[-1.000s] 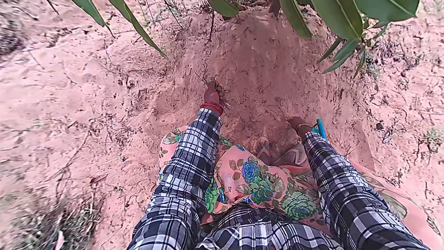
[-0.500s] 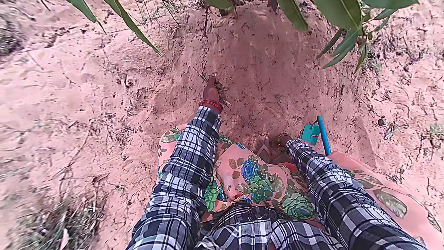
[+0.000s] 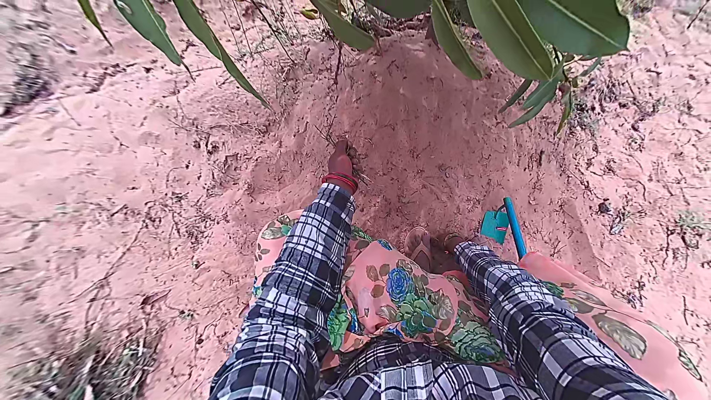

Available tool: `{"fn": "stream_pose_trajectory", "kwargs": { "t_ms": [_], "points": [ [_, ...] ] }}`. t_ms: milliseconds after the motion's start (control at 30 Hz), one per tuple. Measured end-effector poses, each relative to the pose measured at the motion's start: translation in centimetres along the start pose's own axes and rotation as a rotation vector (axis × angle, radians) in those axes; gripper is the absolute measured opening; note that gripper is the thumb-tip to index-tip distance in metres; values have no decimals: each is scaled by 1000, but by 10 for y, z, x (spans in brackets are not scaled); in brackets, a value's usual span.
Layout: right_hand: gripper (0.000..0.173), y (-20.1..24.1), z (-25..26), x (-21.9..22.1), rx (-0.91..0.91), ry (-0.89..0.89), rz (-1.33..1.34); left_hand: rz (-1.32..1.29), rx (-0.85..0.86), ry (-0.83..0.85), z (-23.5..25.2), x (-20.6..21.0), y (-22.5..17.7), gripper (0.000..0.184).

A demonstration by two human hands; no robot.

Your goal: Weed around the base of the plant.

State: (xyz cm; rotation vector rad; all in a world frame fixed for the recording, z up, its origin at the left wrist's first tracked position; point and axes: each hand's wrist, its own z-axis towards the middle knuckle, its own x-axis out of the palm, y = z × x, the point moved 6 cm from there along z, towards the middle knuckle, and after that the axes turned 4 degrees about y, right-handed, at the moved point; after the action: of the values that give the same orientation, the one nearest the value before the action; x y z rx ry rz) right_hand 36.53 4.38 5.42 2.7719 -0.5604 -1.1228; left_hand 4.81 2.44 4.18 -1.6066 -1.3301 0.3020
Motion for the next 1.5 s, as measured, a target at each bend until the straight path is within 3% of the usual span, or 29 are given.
{"fn": "stream_pose_trajectory", "kwargs": {
  "t_ms": [33,67,200,267,300,367,467,567,700,767,867,1067,1200,1300,1400,1500],
  "points": [
    [48,16,5,-18,203,346,120,-1,-1,3,1,0,1,27],
    [46,24,9,-25,333,431,224,-5,-2,2,2,-1,1,27],
    [47,7,17,-22,444,402,320,-1,-1,-3,2,-1,2,29],
    [51,-49,47,15,417,220,411,7,4,-1,4,-3,3,29],
    [52,-96,82,45,360,-66,437,11,10,-1,4,-2,4,28],
    [55,-171,135,74,434,-127,654,22,12,-10,6,-3,4,26],
    [54,-226,140,58,554,-231,892,9,6,-29,7,-6,5,27],
    [55,-247,111,34,653,-373,966,28,7,-24,6,-7,4,26],
    [54,-244,93,37,852,-435,875,48,14,-26,4,-5,3,26],
    [49,-222,95,45,870,-311,785,50,15,-30,4,-4,4,26],
    [43,-199,109,53,838,-178,667,46,13,-33,3,-2,4,26],
    [49,-223,108,38,768,-324,856,50,21,-49,0,1,2,26],
    [34,-235,102,58,728,3,647,33,30,-41,-1,1,1,27],
    [44,-211,90,72,772,79,540,31,30,-37,-1,1,1,27],
    [49,-191,109,102,666,130,445,44,20,-37,0,3,2,27],
    [47,-166,115,89,667,98,509,41,4,-47,-1,5,1,29]
  ]
}}
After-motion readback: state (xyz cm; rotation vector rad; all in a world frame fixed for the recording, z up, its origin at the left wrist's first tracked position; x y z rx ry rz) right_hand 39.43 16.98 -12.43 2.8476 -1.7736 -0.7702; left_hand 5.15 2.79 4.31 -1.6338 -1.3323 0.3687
